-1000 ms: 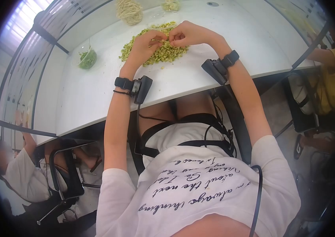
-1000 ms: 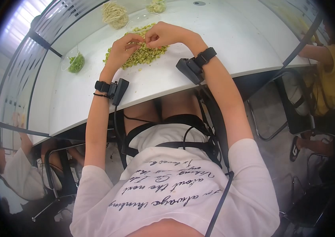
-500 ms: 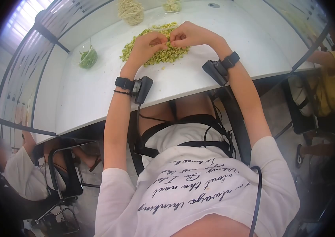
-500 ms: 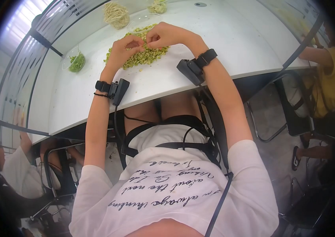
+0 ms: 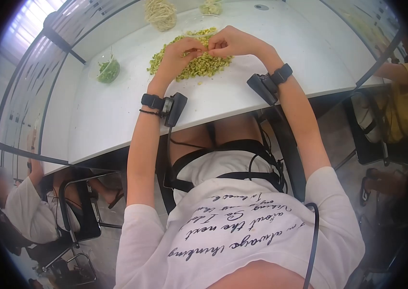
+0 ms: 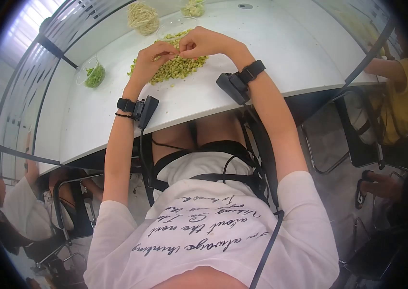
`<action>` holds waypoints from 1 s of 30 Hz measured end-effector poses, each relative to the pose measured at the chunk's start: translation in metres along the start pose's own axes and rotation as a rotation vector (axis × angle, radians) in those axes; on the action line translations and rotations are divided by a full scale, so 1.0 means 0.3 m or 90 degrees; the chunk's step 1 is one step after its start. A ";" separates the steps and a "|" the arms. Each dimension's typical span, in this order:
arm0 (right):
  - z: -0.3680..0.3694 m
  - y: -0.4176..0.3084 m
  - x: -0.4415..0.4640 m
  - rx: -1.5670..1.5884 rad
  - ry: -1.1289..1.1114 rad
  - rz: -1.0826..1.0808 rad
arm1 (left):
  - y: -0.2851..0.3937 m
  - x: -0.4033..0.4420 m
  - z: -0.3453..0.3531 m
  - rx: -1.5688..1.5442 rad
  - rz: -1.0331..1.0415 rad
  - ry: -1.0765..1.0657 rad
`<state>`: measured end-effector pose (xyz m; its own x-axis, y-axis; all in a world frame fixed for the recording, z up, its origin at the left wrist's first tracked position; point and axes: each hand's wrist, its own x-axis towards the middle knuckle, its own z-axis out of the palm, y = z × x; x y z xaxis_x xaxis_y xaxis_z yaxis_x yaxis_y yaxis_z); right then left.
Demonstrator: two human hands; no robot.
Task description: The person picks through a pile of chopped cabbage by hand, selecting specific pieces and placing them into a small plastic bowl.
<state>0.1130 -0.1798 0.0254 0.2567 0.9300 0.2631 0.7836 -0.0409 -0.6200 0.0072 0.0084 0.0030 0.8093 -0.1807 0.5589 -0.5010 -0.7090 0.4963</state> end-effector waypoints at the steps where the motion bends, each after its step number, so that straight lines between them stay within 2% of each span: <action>1: 0.001 0.001 0.001 0.000 0.000 -0.001 | 0.003 -0.001 0.001 -0.029 -0.028 0.001; 3: 0.005 0.010 0.000 0.012 0.011 -0.010 | 0.011 -0.005 0.003 -0.088 -0.082 0.005; 6: 0.005 0.010 -0.001 0.011 0.033 -0.024 | 0.014 -0.002 0.003 -0.063 -0.111 0.072; 10: -0.004 -0.001 0.005 -0.068 0.173 -0.107 | 0.021 0.006 -0.015 -0.013 -0.023 0.240; 12: -0.003 0.003 0.015 -0.057 0.270 -0.091 | 0.015 0.013 -0.018 0.017 0.010 0.293; 13: 0.000 0.008 0.020 -0.051 0.319 -0.083 | 0.000 0.021 -0.014 0.030 0.035 0.299; 17: 0.013 0.053 0.045 -0.234 0.408 -0.017 | -0.018 0.068 0.006 0.095 0.049 0.256; 19: 0.029 0.062 0.046 -0.316 0.422 0.004 | -0.017 0.068 0.026 0.103 0.058 0.235; 23: 0.017 0.014 0.026 -0.262 0.418 0.050 | -0.031 0.041 0.013 0.147 0.061 0.254; 27: 0.011 0.031 0.024 -0.205 0.367 -0.059 | -0.039 0.022 -0.018 0.192 0.054 0.281; 30: 0.018 0.032 0.025 -0.200 0.256 -0.129 | -0.007 -0.003 -0.019 0.188 -0.056 0.150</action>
<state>0.1194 -0.1713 0.0174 0.2306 0.7205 0.6540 0.9553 -0.0400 -0.2928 0.0058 0.0139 0.0052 0.7353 0.0271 0.6772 -0.2947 -0.8870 0.3555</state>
